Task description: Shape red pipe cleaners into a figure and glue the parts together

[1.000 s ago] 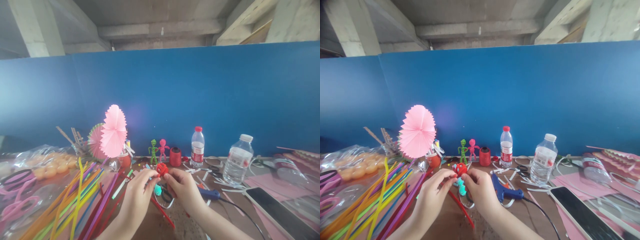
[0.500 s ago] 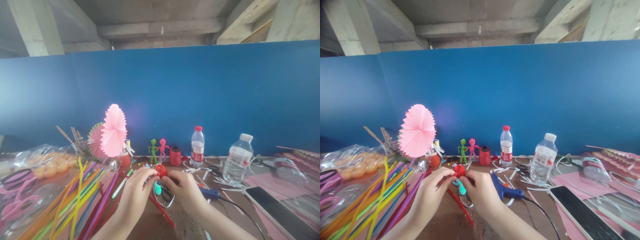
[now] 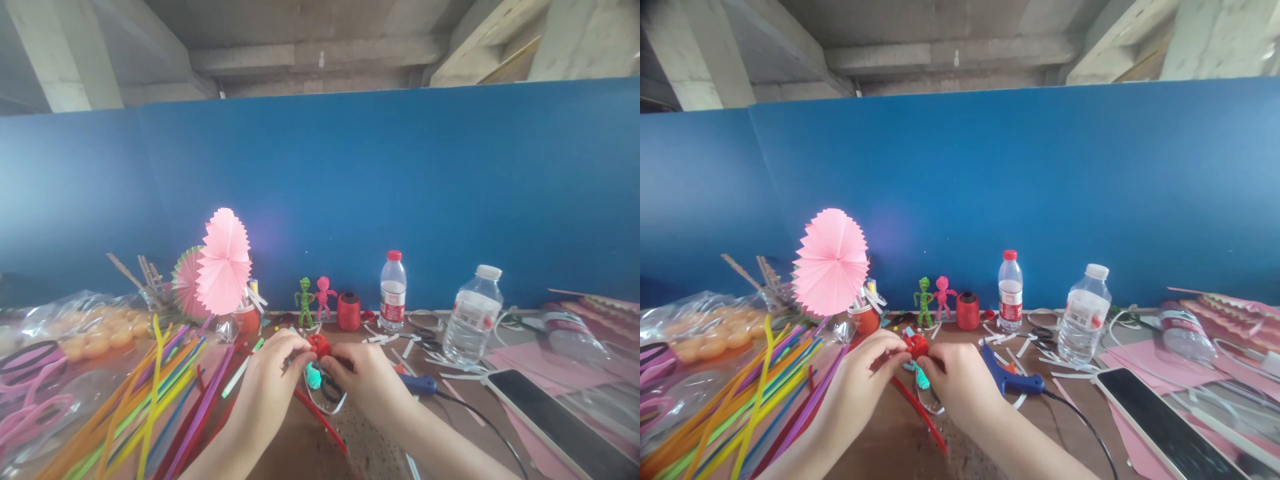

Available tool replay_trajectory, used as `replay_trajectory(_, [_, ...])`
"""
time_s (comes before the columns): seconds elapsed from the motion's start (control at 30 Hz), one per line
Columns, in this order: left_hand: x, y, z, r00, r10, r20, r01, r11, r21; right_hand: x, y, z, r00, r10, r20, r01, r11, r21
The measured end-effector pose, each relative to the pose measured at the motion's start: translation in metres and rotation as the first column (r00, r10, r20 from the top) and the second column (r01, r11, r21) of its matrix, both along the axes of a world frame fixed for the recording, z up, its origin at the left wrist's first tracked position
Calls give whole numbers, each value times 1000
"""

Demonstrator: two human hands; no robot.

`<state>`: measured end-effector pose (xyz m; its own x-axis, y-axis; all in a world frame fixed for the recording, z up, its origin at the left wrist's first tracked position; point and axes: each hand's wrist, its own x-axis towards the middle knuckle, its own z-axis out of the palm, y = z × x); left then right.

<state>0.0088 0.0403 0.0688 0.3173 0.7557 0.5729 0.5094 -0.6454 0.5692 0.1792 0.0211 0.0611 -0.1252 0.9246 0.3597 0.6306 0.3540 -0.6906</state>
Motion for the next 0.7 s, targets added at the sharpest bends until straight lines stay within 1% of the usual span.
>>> replay_trajectory(0.17, [-1,-1,4,1000,24,12,-23,996,-89,-1,-2,-2,995,-11,94,3,996,86])
replay_trajectory(0.33, [-1,0,6,998,41,37,-35,988,-151,-2,-3,-6,981,-34,192,-11,974,228])
replay_trajectory(0.43, [-3,1,5,997,48,61,-36,980,-193,0,-2,-11,969,-57,239,-26,944,329])
replay_trajectory(0.57, [-5,4,5,992,68,107,-37,962,-272,2,0,-16,956,-76,283,-63,890,452])
replay_trajectory(0.7, [-6,6,6,983,75,170,-8,929,-370,4,3,-19,945,-77,317,-110,840,531])
